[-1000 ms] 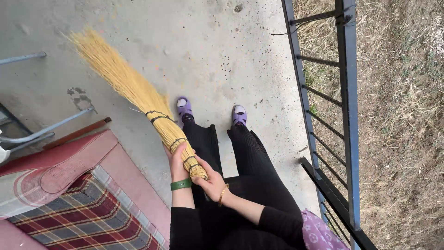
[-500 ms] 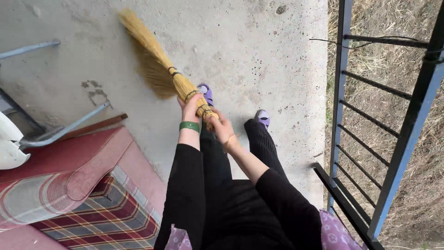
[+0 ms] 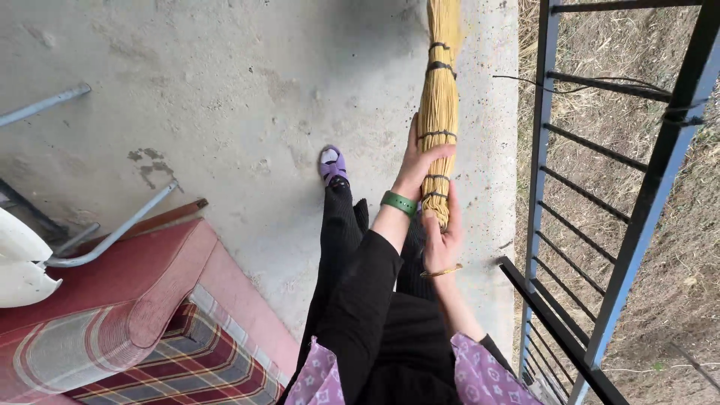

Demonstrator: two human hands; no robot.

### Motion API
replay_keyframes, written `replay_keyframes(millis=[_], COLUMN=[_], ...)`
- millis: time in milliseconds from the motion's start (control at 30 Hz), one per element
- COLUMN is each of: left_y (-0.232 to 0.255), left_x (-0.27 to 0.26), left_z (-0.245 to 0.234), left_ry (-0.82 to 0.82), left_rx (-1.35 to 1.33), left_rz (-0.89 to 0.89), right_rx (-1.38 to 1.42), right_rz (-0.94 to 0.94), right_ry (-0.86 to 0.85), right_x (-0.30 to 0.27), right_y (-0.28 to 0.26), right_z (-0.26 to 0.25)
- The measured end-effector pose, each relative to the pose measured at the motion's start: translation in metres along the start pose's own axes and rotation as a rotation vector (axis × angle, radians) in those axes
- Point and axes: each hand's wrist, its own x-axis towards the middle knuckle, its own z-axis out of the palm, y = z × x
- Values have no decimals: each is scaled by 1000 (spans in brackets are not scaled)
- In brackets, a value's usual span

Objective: Sweeping the floor and tidying items on an outdoor balcony.

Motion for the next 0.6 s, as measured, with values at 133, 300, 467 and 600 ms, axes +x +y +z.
replay_keyframes(millis=[133, 300, 467, 600], left_y=[56, 140, 206, 263], left_x=[-87, -167, -163, -99], left_z=[-73, -131, -172, -192], left_ry=[237, 604, 910, 962], left_rx=[61, 120, 96, 115], left_rz=[99, 219, 341, 377], right_rx=[234, 424, 395, 383], right_rz=[114, 377, 757, 791], right_ry=[-247, -559, -850, -919], right_x=[-71, -110, -60, 12], right_y=[-32, -40, -86, -108], right_z=[50, 111, 180, 238])
